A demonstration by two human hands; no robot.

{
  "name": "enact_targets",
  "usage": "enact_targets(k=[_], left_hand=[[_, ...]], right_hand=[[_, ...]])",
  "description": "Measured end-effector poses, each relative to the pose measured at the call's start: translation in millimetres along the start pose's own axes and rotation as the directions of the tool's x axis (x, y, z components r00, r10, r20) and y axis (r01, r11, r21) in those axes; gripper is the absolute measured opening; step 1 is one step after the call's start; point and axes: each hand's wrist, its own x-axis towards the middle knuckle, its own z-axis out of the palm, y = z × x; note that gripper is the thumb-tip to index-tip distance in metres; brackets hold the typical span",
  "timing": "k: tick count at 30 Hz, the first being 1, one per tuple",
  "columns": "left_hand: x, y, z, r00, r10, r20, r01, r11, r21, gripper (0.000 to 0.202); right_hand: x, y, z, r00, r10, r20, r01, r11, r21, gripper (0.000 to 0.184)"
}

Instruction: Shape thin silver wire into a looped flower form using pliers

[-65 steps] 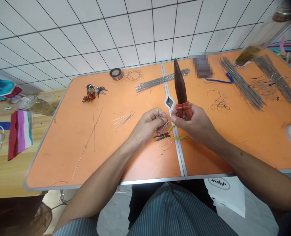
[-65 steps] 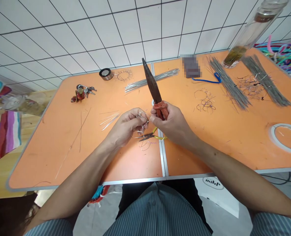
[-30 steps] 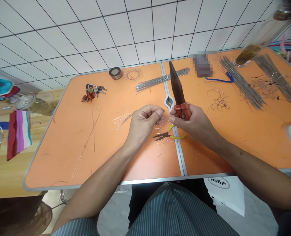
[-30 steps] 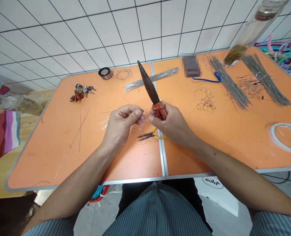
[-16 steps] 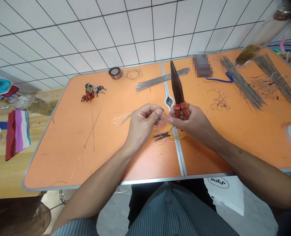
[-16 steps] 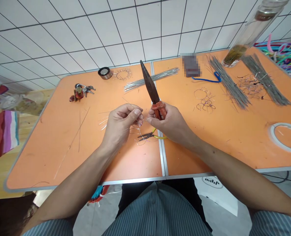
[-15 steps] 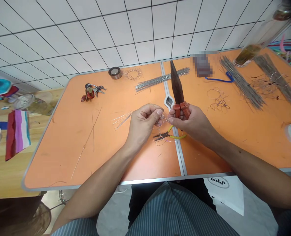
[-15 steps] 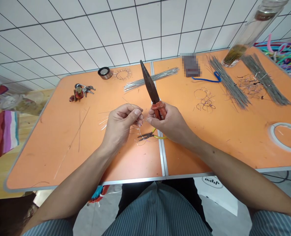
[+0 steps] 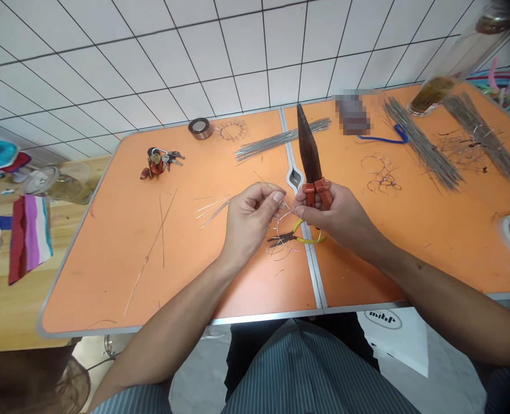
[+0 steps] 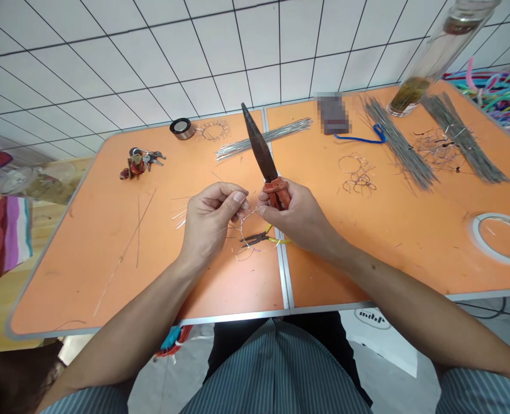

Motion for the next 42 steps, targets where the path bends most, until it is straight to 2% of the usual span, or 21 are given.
enact_targets(k=[7,10,12,16,21,24,29,36,42], left_hand=[[6,-1,-8.2,0.995,0.023,-0.098,-0.031,0.997,-0.077,0.025],[11,2,-12.9,0.990,0.034,-0.139,-0.052,0.991,-0.122,0.022],[14,3,-16.1,0.985,0.038,-0.166,-0.062,0.988,-0.139,0.023],[20,4,-23.3,0.973,0.050,-0.225,-0.086,0.985,-0.152,0.025],[27,7,-30.9,0.957,0.067,-0.282,-0.111,0.983,-0.145,0.028],[30,8,-33.1,0.951,0.076,-0.301,-0.124,0.982,-0.145,0.028],[30,10,-33.4,0.946,0.089,-0.311,-0.125,0.987,-0.098,0.024],[26,12,-29.3,0.956,0.102,-0.275,-0.117,0.992,-0.039,0.022],[26,14,-28.7,0.959,0.098,-0.266,-0.105,0.994,-0.013,0.023]], right_hand=[[2,4,-14,0.991,0.099,0.088,-0.099,0.995,-0.007,0.042],[3,8,-21,0.988,0.099,0.118,-0.087,0.991,-0.100,0.043],[2,9,-24,0.988,0.095,0.118,-0.064,0.968,-0.241,0.039],[-5,5,-26,0.988,0.112,0.104,-0.030,0.810,-0.586,0.033],[-10,5,-26,0.984,0.127,0.123,0.015,0.635,-0.772,0.032],[-11,7,-24,0.979,0.119,0.166,0.064,0.595,-0.801,0.027],[-10,7,-16,0.971,0.117,0.210,0.102,0.591,-0.801,0.020],[-8,7,-12,0.977,0.092,0.194,0.104,0.587,-0.803,0.028],[-6,8,-12,0.974,0.117,0.195,0.090,0.591,-0.802,0.031]])
